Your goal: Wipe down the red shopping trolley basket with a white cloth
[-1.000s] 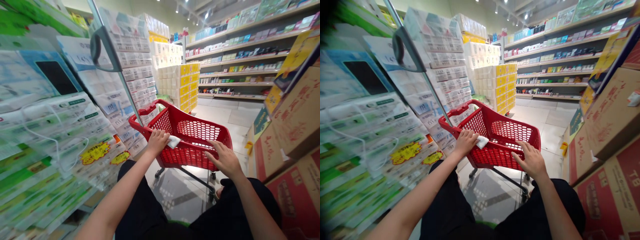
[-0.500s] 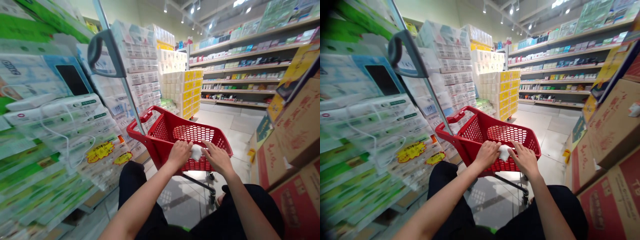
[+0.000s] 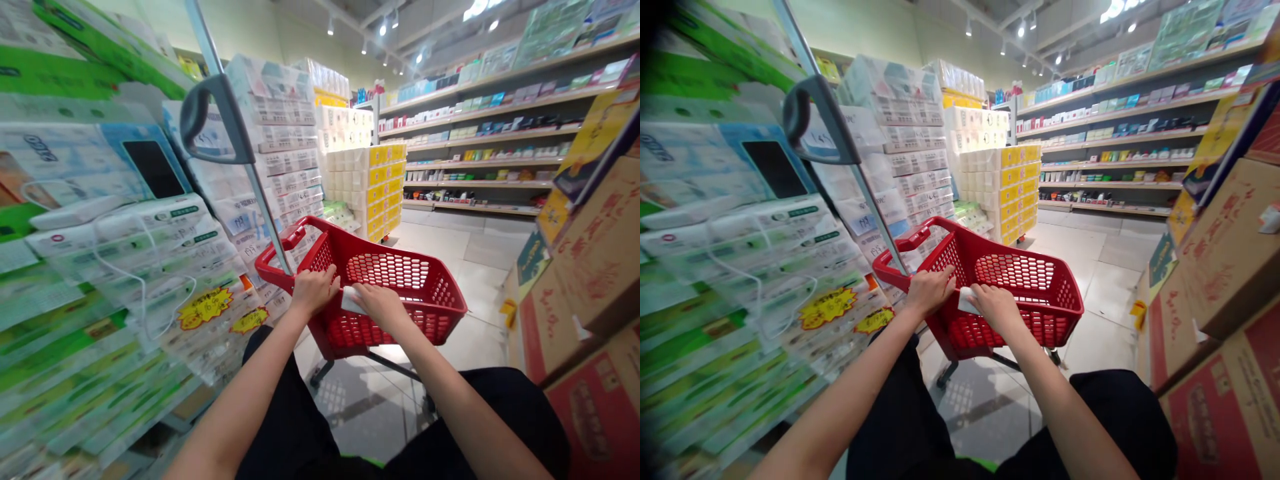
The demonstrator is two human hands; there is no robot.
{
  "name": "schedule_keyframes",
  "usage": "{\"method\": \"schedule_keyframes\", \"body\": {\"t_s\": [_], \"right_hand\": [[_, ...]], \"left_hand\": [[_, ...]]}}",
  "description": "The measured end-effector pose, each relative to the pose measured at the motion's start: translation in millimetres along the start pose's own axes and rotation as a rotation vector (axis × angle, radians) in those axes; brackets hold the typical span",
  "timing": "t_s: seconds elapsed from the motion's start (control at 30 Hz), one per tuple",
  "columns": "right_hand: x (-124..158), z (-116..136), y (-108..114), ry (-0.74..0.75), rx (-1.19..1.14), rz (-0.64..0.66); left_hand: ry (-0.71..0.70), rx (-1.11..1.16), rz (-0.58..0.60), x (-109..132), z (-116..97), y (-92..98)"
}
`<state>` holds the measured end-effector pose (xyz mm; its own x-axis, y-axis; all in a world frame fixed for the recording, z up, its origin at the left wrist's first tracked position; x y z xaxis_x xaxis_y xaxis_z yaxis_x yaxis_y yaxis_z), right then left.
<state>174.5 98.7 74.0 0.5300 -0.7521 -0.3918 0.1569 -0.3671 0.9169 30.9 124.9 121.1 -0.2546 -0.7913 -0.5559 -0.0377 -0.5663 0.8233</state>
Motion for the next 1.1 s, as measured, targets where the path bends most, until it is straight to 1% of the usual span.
{"method": "schedule_keyframes", "body": {"t_s": [0.13, 0.2, 0.23, 0.3, 0.37, 0.5, 0.6, 0.67, 0.73, 0.83, 0.9, 0.97, 1.1], "right_hand": [[-29, 29, -2, 0.044, -0.006, -0.055], [-30, 33, -3, 0.035, -0.004, -0.089], [-25, 31, -3, 0.024, 0.003, -0.106], [-6, 19, -3, 0.001, 0.031, -0.136], [24, -1, 0, -0.015, 0.075, -0.152], [96, -53, 7, -0.046, 0.172, -0.188], [144, -94, 9, -0.147, 0.226, -0.267], [165, -114, 8, -0.225, 0.254, -0.346], [172, -124, 3, -0.284, 0.257, -0.377], [159, -123, -5, -0.346, 0.231, -0.34], [139, -110, -7, -0.368, 0.206, -0.31], [111, -89, -8, -0.351, 0.175, -0.296], [51, -30, -11, -0.221, 0.105, -0.328]], "left_hand": [[0.0, -0.019, -0.011, 1, 2, -2.4], [-0.007, -0.019, -0.016, 1, 3, -1.6], [-0.008, -0.017, -0.019, 1, 4, -1.1], [-0.004, -0.018, -0.027, 1, 6, -0.4], [0.004, -0.025, -0.034, 2, 7, 0.2], [0.009, -0.019, -0.036, 4, 6, 2.5], [-0.035, 0.021, -0.008, 4, 3, 3.9], [-0.076, 0.049, 0.013, 4, 1, 3.6], [-0.089, 0.06, 0.018, 3, -2, 1.8], [-0.057, 0.035, -0.001, 0, -3, -2.7], [-0.039, 0.011, -0.014, -1, -4, -5.8], [-0.035, -0.005, -0.024, -2, -6, -7.8], [-0.029, -0.02, -0.033, -1, -11, -7.8]]}}
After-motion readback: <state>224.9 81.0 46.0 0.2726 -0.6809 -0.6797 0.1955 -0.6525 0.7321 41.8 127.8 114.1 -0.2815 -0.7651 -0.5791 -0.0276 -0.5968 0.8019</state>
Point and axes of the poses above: each hand's wrist, its own x-axis away from the middle knuckle, its own y-axis out of the back of the hand, z = x × y, the point moved 6 cm from there along -x, towards the middle knuckle, and after that the axes turned 13 degrees about y, right-handed, at the moved point
